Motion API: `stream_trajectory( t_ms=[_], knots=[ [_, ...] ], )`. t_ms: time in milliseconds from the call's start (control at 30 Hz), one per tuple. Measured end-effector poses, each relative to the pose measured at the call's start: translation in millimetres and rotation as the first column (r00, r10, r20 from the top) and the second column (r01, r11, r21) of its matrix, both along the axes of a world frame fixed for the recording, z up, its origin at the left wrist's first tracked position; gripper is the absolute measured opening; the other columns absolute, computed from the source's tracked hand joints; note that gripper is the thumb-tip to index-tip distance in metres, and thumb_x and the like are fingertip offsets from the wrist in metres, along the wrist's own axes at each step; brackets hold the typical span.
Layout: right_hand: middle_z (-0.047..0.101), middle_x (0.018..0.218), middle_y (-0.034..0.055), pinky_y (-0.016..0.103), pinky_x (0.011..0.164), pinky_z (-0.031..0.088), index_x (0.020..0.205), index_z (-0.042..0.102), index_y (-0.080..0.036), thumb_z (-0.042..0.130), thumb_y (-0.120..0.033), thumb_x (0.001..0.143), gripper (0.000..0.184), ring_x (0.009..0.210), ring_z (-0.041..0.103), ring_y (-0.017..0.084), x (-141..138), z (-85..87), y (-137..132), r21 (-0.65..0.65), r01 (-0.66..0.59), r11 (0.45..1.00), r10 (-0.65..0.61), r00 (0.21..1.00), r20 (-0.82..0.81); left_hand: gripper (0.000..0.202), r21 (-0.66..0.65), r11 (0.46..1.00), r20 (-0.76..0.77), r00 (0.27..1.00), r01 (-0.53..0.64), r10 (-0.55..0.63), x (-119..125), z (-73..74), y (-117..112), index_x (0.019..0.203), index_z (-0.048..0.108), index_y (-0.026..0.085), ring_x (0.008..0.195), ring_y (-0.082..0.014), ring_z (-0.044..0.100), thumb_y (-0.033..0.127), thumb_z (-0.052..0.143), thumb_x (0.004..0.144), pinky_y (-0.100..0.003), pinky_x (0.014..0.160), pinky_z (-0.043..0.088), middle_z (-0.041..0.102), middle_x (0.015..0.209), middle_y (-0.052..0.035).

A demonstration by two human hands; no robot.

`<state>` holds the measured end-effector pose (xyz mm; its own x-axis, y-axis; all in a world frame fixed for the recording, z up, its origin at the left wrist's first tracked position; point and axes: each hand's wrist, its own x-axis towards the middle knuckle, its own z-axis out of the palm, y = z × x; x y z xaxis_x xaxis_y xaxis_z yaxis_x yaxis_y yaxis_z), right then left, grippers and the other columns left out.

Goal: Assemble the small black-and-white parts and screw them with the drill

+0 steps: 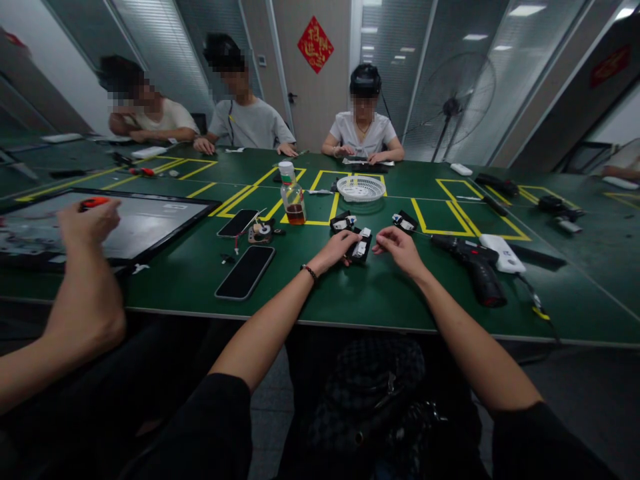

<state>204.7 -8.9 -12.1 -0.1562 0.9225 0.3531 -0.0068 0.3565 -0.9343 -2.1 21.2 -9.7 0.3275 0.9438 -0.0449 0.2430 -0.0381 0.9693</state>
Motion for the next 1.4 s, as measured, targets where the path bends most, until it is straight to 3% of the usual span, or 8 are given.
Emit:
stream_trajectory(
  t_ms=[233,500,733,1033,1400],
  knots=[
    [0.067,0.074,0.0003,0.031,0.068,0.058,0.097,0.061,-0.021,0.067,-0.051,0.082,0.034,0.067,0.066,0.015,1,-1.0,2,-0.044,-0.01,0.999,0.006,0.997,-0.071,0.048,-0.148,0.98,0.225,0.97,0.132,-0.097,-1,1.3,2,0.1,0.063,0.015,0.056,-0.0139,0.06,0.057,0.044,0.084,-0.022,0.044,0.048,0.068,0.08,-0.0083],
    [0.07,0.078,0.0044,0.033,0.077,0.058,0.094,0.07,-0.016,0.075,-0.045,0.076,0.034,0.074,0.069,0.017,0,4.7,-3,-0.17,-0.031,0.985,-0.007,0.976,-0.217,0.048,-0.172,0.974,0.2,0.973,0.15,-0.115,-1,0.1,2,0.099,0.064,0.014,0.053,-0.0128,0.058,0.056,0.047,0.083,-0.022,0.044,0.047,0.07,0.081,-0.0094],
    [0.072,0.085,0.0063,0.028,0.067,0.056,0.096,0.072,-0.016,0.078,-0.035,0.074,0.03,0.082,0.069,0.02,-2,6.8,-7,-0.168,-0.093,0.981,0.06,0.98,-0.192,0.043,-0.115,0.991,0.138,0.989,0.075,-0.059,1,0.0,2,0.103,0.063,0.015,0.056,-0.0151,0.059,0.052,0.054,0.082,-0.024,0.043,0.045,0.066,0.076,-0.0066],
    [0.071,0.081,0.0035,0.028,0.063,0.054,0.095,0.066,-0.018,0.081,-0.035,0.07,0.034,0.075,0.069,0.019,-4,8.1,-9,-0.158,-0.098,0.983,0.068,0.98,-0.187,0.038,0.005,0.999,0.087,0.995,0.051,-0.052,0,-3.2,1,0.102,0.058,0.017,0.056,-0.0129,0.059,0.049,0.06,0.082,-0.02,0.041,0.043,0.062,0.077,-0.004],
    [0.071,0.075,0.005,0.03,0.061,0.055,0.088,0.063,-0.017,0.079,-0.037,0.073,0.03,0.074,0.07,0.021,-2,-1.8,-5,-0.149,-0.086,0.985,0.07,0.991,-0.113,0.048,0.105,0.994,0.027,0.999,0.032,-0.035,-2,-8.4,4,0.117,0.055,0.017,0.056,-0.013,0.059,0.049,0.063,0.082,-0.021,0.043,0.043,0.064,0.084,-0.0066]
  ],
)
